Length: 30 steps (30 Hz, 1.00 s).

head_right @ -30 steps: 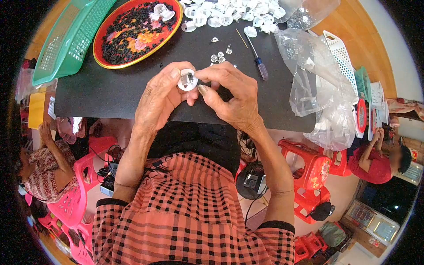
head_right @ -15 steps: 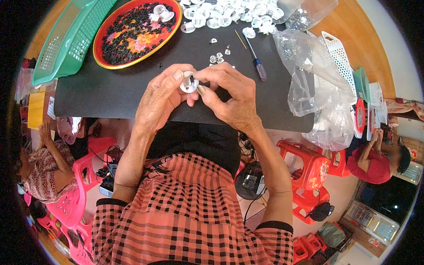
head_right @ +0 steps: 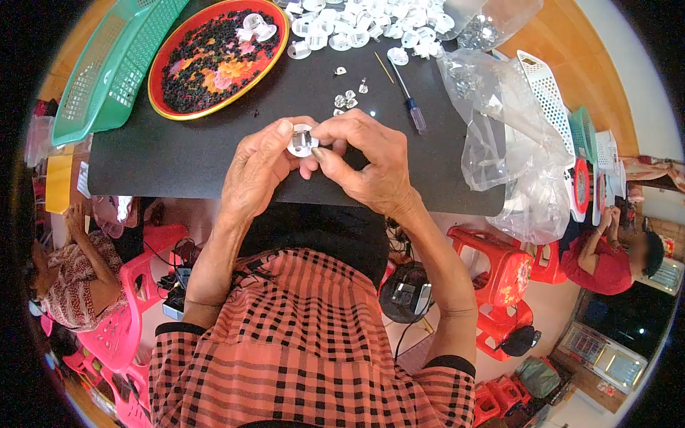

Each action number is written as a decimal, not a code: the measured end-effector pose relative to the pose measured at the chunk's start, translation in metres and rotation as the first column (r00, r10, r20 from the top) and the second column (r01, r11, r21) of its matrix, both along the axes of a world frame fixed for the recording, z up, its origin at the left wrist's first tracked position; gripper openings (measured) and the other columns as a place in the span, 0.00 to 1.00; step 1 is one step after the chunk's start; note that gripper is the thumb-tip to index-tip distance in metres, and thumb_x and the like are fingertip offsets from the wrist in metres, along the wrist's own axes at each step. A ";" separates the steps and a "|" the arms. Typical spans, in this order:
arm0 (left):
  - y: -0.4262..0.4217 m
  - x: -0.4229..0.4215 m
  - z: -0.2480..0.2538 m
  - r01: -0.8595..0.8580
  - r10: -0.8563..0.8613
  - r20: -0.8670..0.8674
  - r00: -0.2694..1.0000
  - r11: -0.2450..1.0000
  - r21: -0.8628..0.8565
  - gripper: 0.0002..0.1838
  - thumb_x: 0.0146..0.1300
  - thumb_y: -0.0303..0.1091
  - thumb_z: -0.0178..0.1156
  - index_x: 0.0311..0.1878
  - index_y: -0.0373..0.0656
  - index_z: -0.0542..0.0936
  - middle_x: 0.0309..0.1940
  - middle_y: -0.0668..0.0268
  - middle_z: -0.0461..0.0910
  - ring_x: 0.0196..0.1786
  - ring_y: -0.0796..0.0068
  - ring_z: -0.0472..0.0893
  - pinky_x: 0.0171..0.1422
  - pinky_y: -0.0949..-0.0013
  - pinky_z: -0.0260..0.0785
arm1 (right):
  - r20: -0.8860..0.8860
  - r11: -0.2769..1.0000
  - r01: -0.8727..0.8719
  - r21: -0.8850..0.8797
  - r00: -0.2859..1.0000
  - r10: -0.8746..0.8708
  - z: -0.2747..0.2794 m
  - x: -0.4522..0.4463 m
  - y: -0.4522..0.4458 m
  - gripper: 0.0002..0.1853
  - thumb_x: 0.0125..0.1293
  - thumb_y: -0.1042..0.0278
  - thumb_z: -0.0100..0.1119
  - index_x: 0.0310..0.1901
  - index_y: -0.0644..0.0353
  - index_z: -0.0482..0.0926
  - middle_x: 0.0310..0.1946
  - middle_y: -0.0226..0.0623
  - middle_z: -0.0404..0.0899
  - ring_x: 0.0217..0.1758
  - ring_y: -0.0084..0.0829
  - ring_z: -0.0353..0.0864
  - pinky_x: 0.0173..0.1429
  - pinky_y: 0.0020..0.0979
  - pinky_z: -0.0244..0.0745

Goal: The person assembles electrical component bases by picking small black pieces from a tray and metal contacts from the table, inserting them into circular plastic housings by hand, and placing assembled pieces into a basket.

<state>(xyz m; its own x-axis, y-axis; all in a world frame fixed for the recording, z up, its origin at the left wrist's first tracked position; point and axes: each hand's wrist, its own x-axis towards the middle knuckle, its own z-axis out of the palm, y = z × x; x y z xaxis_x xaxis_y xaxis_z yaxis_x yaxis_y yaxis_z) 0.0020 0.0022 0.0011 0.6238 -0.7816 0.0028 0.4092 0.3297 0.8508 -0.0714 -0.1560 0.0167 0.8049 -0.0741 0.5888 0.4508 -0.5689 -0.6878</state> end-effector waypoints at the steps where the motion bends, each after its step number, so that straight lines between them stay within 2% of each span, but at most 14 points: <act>1: 0.000 0.000 -0.001 -0.002 0.002 0.002 1.000 1.000 0.001 0.23 0.73 0.46 0.44 0.50 0.31 0.74 0.35 0.64 0.76 0.34 0.79 0.74 0.40 0.76 0.68 | -0.011 1.000 -0.016 -0.001 1.000 0.016 0.000 0.001 -0.001 0.13 0.48 0.80 0.65 0.37 0.61 0.78 0.32 0.34 0.80 0.25 0.23 0.74 0.31 0.24 0.72; 9: 0.002 -0.002 0.002 -0.021 0.021 -0.003 1.000 0.999 0.048 0.23 0.74 0.45 0.41 0.48 0.31 0.74 0.32 0.65 0.74 0.32 0.81 0.72 0.39 0.76 0.68 | 0.005 0.993 0.033 -0.117 0.999 -0.032 -0.003 -0.001 0.004 0.15 0.47 0.80 0.67 0.39 0.60 0.78 0.32 0.35 0.78 0.24 0.27 0.75 0.30 0.25 0.73; 14: 0.003 -0.002 0.003 -0.043 0.041 0.024 0.999 0.996 0.075 0.22 0.74 0.44 0.41 0.47 0.32 0.75 0.30 0.66 0.74 0.30 0.81 0.71 0.37 0.77 0.67 | 0.225 0.952 0.118 -0.283 0.973 -0.054 -0.009 0.002 0.008 0.18 0.44 0.81 0.69 0.40 0.60 0.78 0.32 0.34 0.77 0.26 0.32 0.76 0.30 0.27 0.73; 18: 0.001 -0.003 0.005 -0.068 0.055 0.099 0.994 0.990 0.127 0.22 0.74 0.44 0.41 0.47 0.32 0.75 0.28 0.67 0.74 0.29 0.81 0.71 0.35 0.78 0.66 | 0.223 0.941 0.141 -0.308 0.972 -0.073 -0.011 -0.001 0.007 0.19 0.43 0.82 0.69 0.39 0.60 0.78 0.32 0.33 0.77 0.26 0.31 0.76 0.29 0.28 0.73; 21: 0.000 -0.002 0.000 -0.066 0.063 0.065 0.996 0.997 0.043 0.21 0.74 0.44 0.41 0.45 0.33 0.75 0.28 0.67 0.74 0.29 0.82 0.70 0.34 0.78 0.66 | 0.244 0.939 0.136 -0.317 0.968 -0.057 -0.010 0.001 0.007 0.18 0.45 0.82 0.68 0.40 0.60 0.78 0.32 0.34 0.78 0.26 0.31 0.77 0.30 0.27 0.74; 23: 0.000 -0.002 0.000 -0.074 0.072 0.068 0.995 0.996 0.039 0.21 0.74 0.44 0.41 0.45 0.33 0.75 0.28 0.68 0.74 0.29 0.82 0.70 0.34 0.78 0.65 | 0.140 0.967 0.100 -0.235 0.988 -0.068 -0.007 0.000 0.007 0.17 0.47 0.81 0.67 0.41 0.59 0.78 0.33 0.35 0.79 0.26 0.30 0.77 0.32 0.26 0.75; 28: -0.001 -0.004 -0.003 -0.117 0.116 0.061 0.991 0.993 0.015 0.21 0.74 0.44 0.41 0.44 0.34 0.76 0.28 0.69 0.74 0.28 0.83 0.70 0.34 0.78 0.65 | 0.030 0.985 0.064 -0.161 0.998 -0.060 0.003 0.000 0.013 0.18 0.45 0.78 0.69 0.41 0.58 0.78 0.32 0.33 0.80 0.27 0.25 0.77 0.32 0.24 0.75; 30: -0.001 -0.005 0.001 -0.151 0.137 0.165 0.977 0.986 0.077 0.21 0.74 0.44 0.41 0.43 0.34 0.76 0.28 0.69 0.73 0.28 0.83 0.69 0.34 0.78 0.65 | 0.022 0.987 0.048 -0.151 0.999 -0.045 0.003 0.002 0.011 0.18 0.44 0.76 0.70 0.39 0.58 0.77 0.32 0.32 0.79 0.26 0.22 0.75 0.32 0.24 0.74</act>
